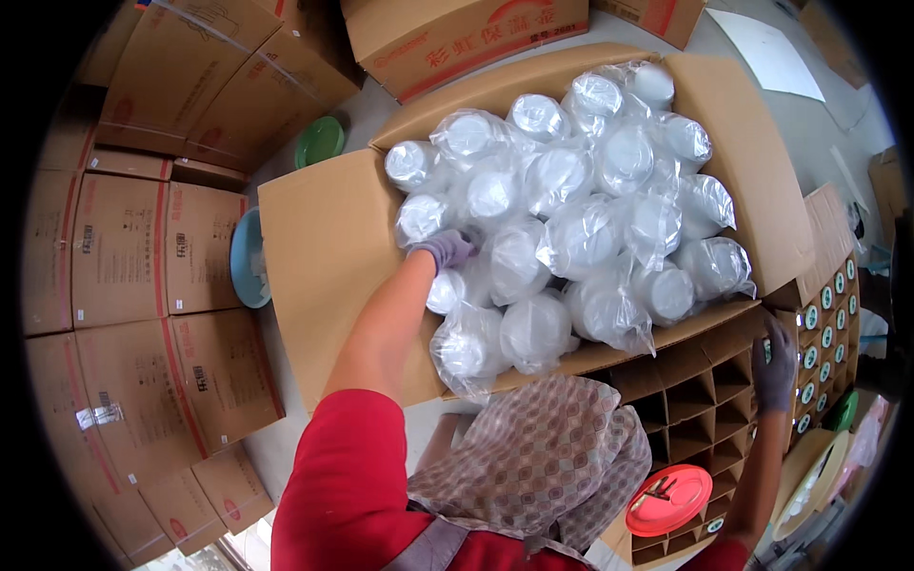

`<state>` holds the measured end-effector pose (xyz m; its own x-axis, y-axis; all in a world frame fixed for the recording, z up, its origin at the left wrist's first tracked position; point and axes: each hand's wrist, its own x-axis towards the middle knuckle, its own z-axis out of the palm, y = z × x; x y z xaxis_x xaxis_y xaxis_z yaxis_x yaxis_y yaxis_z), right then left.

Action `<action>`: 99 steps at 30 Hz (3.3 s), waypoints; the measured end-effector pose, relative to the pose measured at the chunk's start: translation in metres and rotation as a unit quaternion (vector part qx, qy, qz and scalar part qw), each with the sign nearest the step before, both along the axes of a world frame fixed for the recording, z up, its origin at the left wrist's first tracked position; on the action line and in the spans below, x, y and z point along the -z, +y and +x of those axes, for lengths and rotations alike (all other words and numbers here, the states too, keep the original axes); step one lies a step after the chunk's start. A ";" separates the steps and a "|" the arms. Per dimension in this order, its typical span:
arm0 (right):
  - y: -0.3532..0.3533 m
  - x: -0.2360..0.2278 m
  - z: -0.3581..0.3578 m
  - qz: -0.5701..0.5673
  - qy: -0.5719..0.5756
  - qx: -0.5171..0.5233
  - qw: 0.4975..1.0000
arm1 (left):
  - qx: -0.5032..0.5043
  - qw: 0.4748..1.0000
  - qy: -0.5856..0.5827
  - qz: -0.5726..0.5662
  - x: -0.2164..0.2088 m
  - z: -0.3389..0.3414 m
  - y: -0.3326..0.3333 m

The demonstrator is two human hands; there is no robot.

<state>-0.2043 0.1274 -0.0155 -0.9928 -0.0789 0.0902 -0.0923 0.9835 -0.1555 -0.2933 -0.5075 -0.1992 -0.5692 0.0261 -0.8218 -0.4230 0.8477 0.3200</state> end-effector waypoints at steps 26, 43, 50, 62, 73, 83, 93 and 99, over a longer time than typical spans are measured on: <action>-0.187 -0.187 0.350 -0.790 -0.078 -0.027 0.607 | 0.732 0.375 0.459 0.337 -0.473 0.295 0.167; 0.020 -0.114 0.450 -0.435 0.547 0.529 0.481 | 0.347 0.699 -0.244 0.576 -0.296 0.331 0.406; 0.060 0.032 0.471 -0.148 0.181 0.765 0.600 | 0.214 0.778 -0.251 0.534 -0.303 0.313 0.376; -0.057 -0.121 0.429 -0.683 0.074 0.016 0.727 | 0.301 0.819 -0.049 0.486 -0.332 0.345 0.328; 0.057 0.064 0.443 0.094 0.059 0.313 0.943 | 0.482 0.749 -0.065 0.450 -0.408 0.349 0.297; -0.128 -0.204 0.484 -0.607 0.072 -0.109 0.784 | 0.558 0.685 0.039 0.466 -0.423 0.374 0.281; -0.196 -0.243 0.496 -0.511 0.115 -0.130 0.842 | 0.571 0.679 0.101 0.450 -0.449 0.402 0.239; -0.217 -0.254 0.503 -0.498 0.102 -0.126 0.852 | 0.535 0.654 0.146 0.515 -0.484 0.422 0.246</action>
